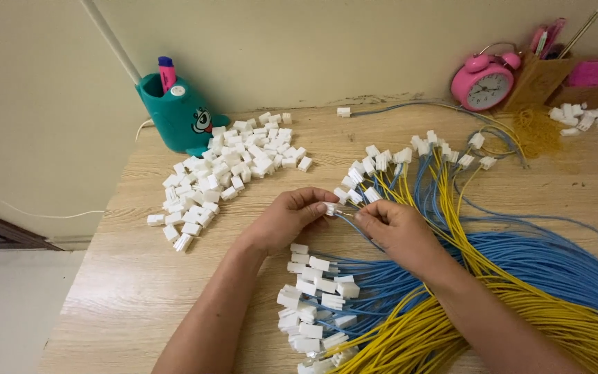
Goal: The person repeatedly picks up white plastic connectors and attaches them to the ends of yellow and blue cables. They handle the components by hand, inserting the cable ends into the connectors and placing the finished pieces on the table.
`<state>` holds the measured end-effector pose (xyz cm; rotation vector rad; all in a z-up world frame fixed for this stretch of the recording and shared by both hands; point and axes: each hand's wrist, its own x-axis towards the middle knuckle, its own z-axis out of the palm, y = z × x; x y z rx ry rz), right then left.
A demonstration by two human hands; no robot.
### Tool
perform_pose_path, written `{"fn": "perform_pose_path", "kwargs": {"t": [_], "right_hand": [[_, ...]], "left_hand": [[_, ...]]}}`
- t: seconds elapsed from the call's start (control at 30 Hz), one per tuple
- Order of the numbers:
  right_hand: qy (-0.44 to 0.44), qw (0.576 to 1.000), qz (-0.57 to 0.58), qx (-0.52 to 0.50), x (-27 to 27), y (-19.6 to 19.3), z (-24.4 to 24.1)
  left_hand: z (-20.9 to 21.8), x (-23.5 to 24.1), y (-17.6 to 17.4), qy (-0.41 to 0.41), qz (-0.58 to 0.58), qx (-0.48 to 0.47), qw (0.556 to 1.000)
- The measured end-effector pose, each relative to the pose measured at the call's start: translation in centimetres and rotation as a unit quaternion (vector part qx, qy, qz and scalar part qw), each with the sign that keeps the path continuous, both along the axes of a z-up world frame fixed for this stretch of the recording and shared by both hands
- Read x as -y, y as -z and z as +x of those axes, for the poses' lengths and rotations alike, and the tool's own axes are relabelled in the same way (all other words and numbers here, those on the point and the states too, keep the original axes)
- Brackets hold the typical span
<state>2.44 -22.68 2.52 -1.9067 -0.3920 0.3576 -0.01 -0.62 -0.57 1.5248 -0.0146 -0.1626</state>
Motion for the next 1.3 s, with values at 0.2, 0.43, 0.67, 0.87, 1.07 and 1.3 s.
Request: {"fn": "perform_pose_path", "kwargs": {"t": [0.2, 0.43, 0.67, 0.87, 1.07, 1.3], "right_hand": [[0.000, 1.000, -0.013, -0.002, -0.1, -0.7, -0.2], [0.001, 1.000, 0.000, -0.025, -0.1, 0.1, 0.3], [-0.017, 1.000, -0.016, 0.005, -0.1, 0.6, 0.6], [-0.019, 0.999, -0.040, -0.015, -0.2, -0.7, 0.0], [-0.017, 0.999, -0.040, -0.003, 0.1, -0.7, 0.1], [0.004, 0.999, -0.050, 0.010, 0.0, -0.2, 0.1]], "left_hand": [[0.5, -0.2, 1.4, 0.003, -0.020, -0.008, 1.000], [0.5, -0.3, 1.2, 0.014, -0.014, -0.010, 1.000], [0.9, -0.4, 1.9, 0.004, -0.004, 0.007, 1.000], [0.7, -0.2, 1.8, 0.006, -0.019, 0.002, 1.000], [0.0, 0.4, 1.0, 0.001, -0.029, -0.006, 1.000], [0.3, -0.1, 1.8, 0.011, -0.047, -0.022, 0.999]]}}
